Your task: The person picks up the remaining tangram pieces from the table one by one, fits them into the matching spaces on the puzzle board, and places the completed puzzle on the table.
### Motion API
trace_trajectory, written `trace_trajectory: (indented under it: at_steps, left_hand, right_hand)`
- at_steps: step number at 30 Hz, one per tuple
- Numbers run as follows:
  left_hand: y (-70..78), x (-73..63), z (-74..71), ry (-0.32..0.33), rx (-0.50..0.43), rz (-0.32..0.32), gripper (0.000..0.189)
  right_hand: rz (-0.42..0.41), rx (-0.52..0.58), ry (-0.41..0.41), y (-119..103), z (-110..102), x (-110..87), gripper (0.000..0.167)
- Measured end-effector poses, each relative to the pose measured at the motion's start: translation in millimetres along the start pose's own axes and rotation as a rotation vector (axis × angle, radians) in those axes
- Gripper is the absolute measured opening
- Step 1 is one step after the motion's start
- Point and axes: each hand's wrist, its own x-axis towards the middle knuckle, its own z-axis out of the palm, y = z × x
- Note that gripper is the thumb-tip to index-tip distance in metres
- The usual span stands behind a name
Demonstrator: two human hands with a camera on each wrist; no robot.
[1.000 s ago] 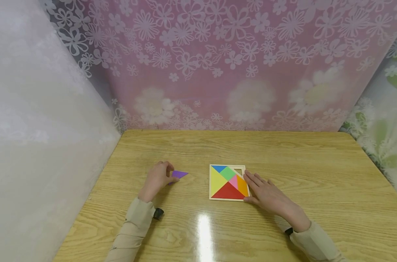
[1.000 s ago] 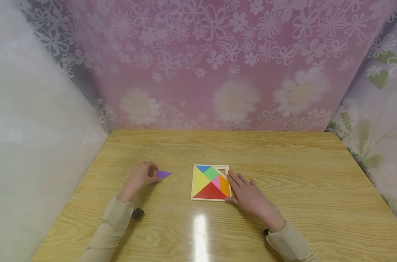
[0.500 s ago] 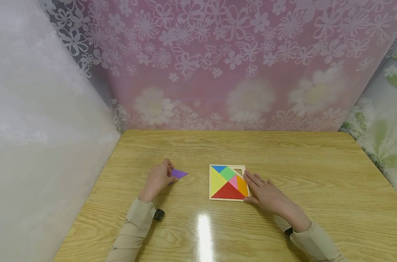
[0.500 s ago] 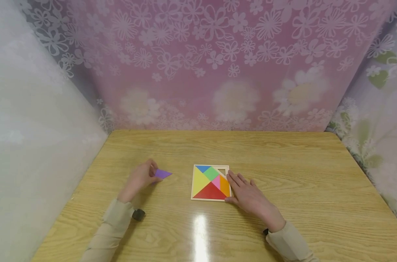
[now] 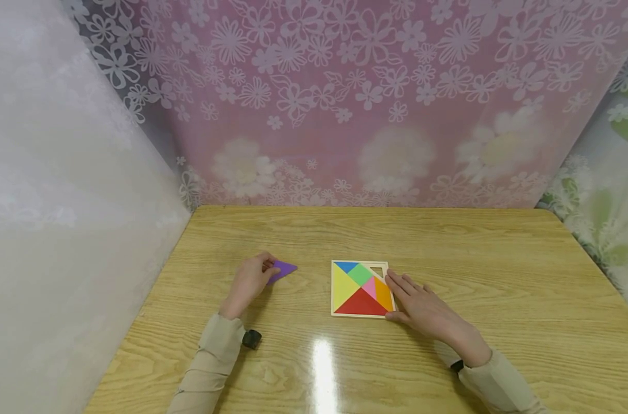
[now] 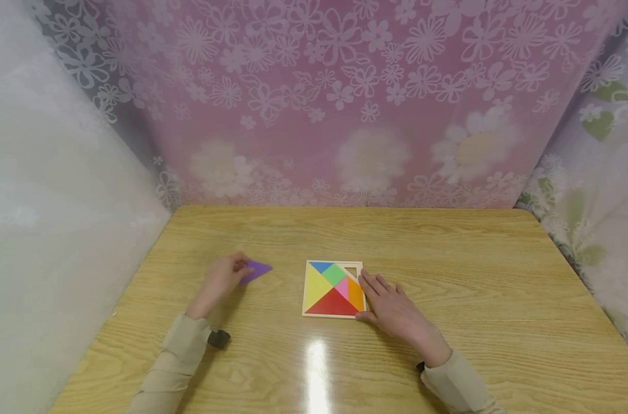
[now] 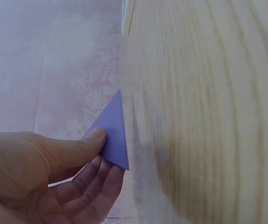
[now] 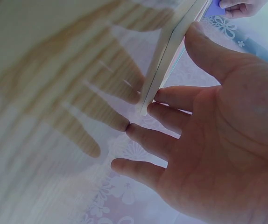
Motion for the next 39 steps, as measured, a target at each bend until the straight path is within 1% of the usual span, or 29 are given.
trace_trajectory:
  at_steps: [3,8,10,14,16,18,21,24,25,31,33,39]
  left_hand:
    - [1.0,1.6,0.3,0.024,-0.022,-0.005,0.017]
    - [4.6,5.0,0.1,0.051,-0.07,-0.038,0.022]
    - [6.8,5.8,-0.4,0.059,-0.086,-0.038,0.023]
    - [11.4,6.6,-0.7,0.069,-0.079,-0.011,0.023]
    - [13.9,7.3,0.1,0.075,-0.053,0.013,0.023]
    - [17.1,8.5,1.5,0.071,-0.033,0.034,0.023]
    - [22.3,11.4,4.4,0.053,-0.029,0.046,0.025]
    - [28.5,14.5,7.6,0.03,-0.053,0.053,0.026]
    - [30.4,15.6,8.8,0.03,-0.048,0.063,0.026]
    - [40.4,21.1,15.5,0.046,-0.05,0.114,0.027]
    - [43.4,22.6,17.5,0.048,-0.069,0.116,0.028]
    - [52.6,25.0,22.8,0.06,-0.063,0.136,0.029]
  right_hand:
    - [-0.002,-0.004,0.004,0.7,0.3,-0.5,0.08]
    - [-0.002,-0.008,0.006,1.0,0.1,-1.3,0.08]
    - [-0.002,-0.009,0.007,0.9,-0.2,-1.6,0.079]
    - [0.001,-0.006,0.008,1.4,-0.4,-1.6,0.08]
    - [0.0,-0.008,0.008,2.0,0.1,-1.5,0.08]
    - [0.003,-0.007,0.006,2.4,0.4,-1.2,0.08]
    - [0.0,-0.015,0.007,2.4,0.6,-0.8,0.079]
    - [-0.003,-0.01,0.009,2.1,0.4,-0.3,0.079]
    - [-0.006,-0.012,0.01,2.0,0.3,-0.3,0.079]
    - [-0.013,-0.017,0.017,2.0,0.6,-0.2,0.079]
    - [-0.018,-0.023,0.02,2.4,0.8,-0.3,0.079]
    - [-0.016,-0.025,0.019,1.5,0.3,0.3,0.078]
